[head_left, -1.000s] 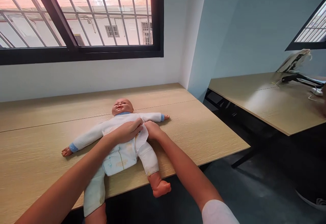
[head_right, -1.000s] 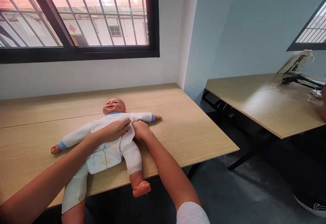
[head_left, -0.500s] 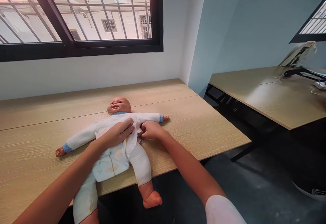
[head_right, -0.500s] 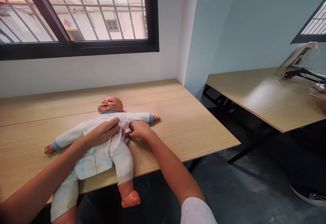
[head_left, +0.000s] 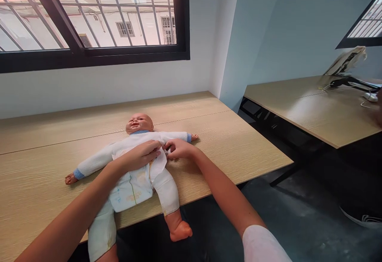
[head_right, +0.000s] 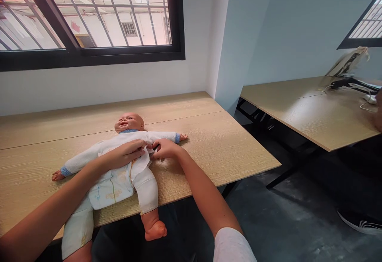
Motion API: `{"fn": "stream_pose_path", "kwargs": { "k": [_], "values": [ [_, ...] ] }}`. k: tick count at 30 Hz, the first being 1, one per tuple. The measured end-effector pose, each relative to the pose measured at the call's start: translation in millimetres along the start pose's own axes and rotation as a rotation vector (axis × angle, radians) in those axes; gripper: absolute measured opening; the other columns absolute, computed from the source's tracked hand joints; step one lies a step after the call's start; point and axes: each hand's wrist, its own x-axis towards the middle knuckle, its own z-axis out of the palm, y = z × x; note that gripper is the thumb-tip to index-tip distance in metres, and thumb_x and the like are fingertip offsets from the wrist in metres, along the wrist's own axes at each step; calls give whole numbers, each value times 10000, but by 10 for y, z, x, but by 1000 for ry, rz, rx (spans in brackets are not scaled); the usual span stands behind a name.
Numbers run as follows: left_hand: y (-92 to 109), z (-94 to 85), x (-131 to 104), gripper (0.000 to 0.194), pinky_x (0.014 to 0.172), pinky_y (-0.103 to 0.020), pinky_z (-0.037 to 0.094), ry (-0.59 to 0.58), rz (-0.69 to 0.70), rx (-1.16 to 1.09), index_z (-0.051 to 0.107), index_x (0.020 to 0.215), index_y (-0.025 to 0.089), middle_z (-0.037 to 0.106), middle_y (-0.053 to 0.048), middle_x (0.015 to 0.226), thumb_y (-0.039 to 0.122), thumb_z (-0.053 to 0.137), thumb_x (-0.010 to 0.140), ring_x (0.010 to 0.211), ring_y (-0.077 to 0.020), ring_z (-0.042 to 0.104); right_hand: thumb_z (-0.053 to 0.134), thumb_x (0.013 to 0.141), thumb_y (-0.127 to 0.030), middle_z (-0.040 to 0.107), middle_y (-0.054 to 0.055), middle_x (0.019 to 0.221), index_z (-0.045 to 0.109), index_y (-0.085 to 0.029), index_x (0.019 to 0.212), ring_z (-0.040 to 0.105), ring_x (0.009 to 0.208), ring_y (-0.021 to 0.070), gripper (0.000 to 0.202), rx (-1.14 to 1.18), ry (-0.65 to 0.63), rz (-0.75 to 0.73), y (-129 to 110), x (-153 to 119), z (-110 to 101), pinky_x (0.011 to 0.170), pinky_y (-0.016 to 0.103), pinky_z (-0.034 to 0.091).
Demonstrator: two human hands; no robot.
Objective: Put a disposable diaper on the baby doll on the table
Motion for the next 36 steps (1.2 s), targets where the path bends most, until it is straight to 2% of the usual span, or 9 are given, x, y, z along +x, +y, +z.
{"fn": "stream_pose_path", "kwargs": {
  "k": [3, 5, 8, 16, 21, 25, 31, 36],
  "values": [
    [21, -35, 109, 238, 762, -299, 418, -140, 65, -16, 625, 914, 203, 667, -65, 939, 336, 469, 1034, 825, -212, 575, 718, 787, -96, 654, -29, 640, 691, -136, 943, 621, 566, 117, 163, 128, 58, 86, -4, 34, 24, 540, 191, 491],
    [30, -31, 165, 217, 757, -301, 404, -151, 69, 21, 654, 945, 201, 660, -60, 924, 320, 493, 1027, 803, -211, 571, 669, 773, -45, 622, -35, 576, 671, -139, 855, 591, 534, 113, 124, 130, 119, 109, -6, 55, 54, 508, 186, 454],
    [42, -6, 201, 230, 737, -311, 391, -155, 72, 80, 675, 981, 196, 644, -55, 874, 325, 491, 1030, 773, -217, 559, 636, 745, 6, 602, -48, 541, 654, -146, 859, 570, 518, 110, 191, 137, 141, 124, -6, 75, 81, 492, 184, 422],
    [31, -29, 157, 275, 759, -316, 388, -224, 52, 161, 625, 1005, 202, 643, -64, 897, 377, 420, 1059, 795, -218, 564, 666, 704, 21, 601, -46, 548, 682, -148, 841, 572, 527, 113, 218, 140, 163, 186, 17, 95, 42, 525, 198, 441],
    [-57, -87, 104, 248, 748, -295, 365, -229, 30, 98, 590, 952, 201, 666, -56, 935, 378, 445, 1049, 805, -210, 552, 668, 686, 34, 590, -42, 532, 738, -141, 856, 554, 522, 115, 254, 108, 180, 201, 73, 63, -10, 520, 201, 433],
    [-100, -108, 84, 239, 722, -279, 343, -242, 17, 85, 551, 897, 205, 643, -22, 842, 364, 449, 1042, 769, -191, 523, 687, 681, 30, 627, -21, 564, 760, -138, 841, 592, 553, 130, 244, 97, 173, 229, 97, 52, -40, 550, 209, 476],
    [-35, -83, 107, 246, 682, -291, 323, -242, 27, 92, 551, 910, 222, 656, -34, 833, 386, 430, 1047, 739, -210, 545, 722, 721, -6, 668, 8, 596, 741, -135, 698, 622, 582, 126, 133, 112, 128, 247, 123, 57, -69, 583, 204, 518],
    [21, -17, 158, 233, 609, -307, 273, -213, -5, 224, 610, 920, 209, 578, -5, 695, 323, 444, 1037, 604, -174, 443, 755, 761, -39, 646, 1, 561, 723, -126, 687, 603, 565, 113, 119, 144, 114, 253, 95, 13, -85, 562, 185, 515]
  ]
}}
